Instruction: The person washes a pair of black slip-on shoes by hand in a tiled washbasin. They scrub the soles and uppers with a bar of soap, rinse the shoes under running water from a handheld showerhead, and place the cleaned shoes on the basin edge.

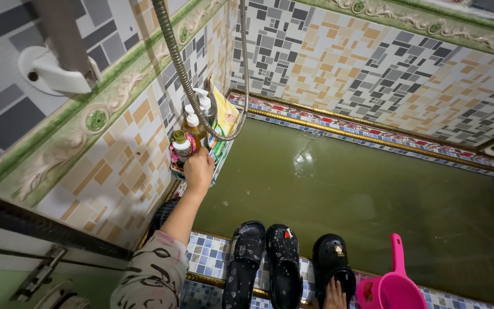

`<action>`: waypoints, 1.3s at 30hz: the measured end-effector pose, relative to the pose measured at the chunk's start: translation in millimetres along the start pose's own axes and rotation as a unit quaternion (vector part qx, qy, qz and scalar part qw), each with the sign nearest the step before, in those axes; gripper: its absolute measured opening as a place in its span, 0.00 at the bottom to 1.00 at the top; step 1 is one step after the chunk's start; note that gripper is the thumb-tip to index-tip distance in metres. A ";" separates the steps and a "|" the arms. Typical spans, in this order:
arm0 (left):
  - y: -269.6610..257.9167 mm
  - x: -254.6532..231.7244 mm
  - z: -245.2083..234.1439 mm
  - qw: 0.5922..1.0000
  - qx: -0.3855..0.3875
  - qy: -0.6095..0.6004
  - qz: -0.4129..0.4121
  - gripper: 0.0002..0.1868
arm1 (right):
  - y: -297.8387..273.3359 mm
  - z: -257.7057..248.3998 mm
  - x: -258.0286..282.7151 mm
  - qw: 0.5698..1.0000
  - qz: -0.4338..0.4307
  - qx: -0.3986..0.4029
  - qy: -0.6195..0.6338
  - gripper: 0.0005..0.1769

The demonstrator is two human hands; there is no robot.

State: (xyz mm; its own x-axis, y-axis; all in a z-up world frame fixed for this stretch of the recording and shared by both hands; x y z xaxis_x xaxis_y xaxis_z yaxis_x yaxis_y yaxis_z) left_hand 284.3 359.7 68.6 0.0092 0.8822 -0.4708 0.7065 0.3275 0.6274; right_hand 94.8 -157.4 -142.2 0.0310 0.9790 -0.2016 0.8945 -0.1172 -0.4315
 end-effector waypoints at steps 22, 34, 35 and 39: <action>-47.1 -118.4 -81.8 0.983 0.003 -0.184 -0.004 0.07 | -43.7 14.9 3.2 0.892 -0.025 -0.314 0.325 0.44; -343.1 -276.0 41.4 0.812 0.418 -0.403 -0.061 0.29 | -102.9 20.0 -6.1 0.806 0.054 -0.432 0.400 0.11; -355.7 -279.9 47.6 0.808 0.391 -0.438 -0.055 0.33 | -103.9 17.9 -10.4 0.796 0.060 -0.433 0.418 0.11; -391.1 -275.8 67.5 0.842 0.349 -0.403 -0.087 0.44 | -119.8 -2.6 -30.5 0.730 0.088 -0.456 0.502 0.12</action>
State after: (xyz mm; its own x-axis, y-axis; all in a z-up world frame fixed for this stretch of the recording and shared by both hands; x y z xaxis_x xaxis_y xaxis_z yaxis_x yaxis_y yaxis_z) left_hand 53.2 -34.5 -88.8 0.1405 0.2335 -0.9621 0.9878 -0.0989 0.1202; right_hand -12.1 -172.8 -82.1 0.0828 0.6444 0.7602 0.7485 -0.5439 0.3795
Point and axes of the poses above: each hand's wrist, its own y-axis towards the middle knuckle, its own z-axis out of the palm, x = y × z, the point moved 6 cm from there along y, towards the middle knuckle, and after that the axes turned 2 degrees about y, right-handed, at the moved point
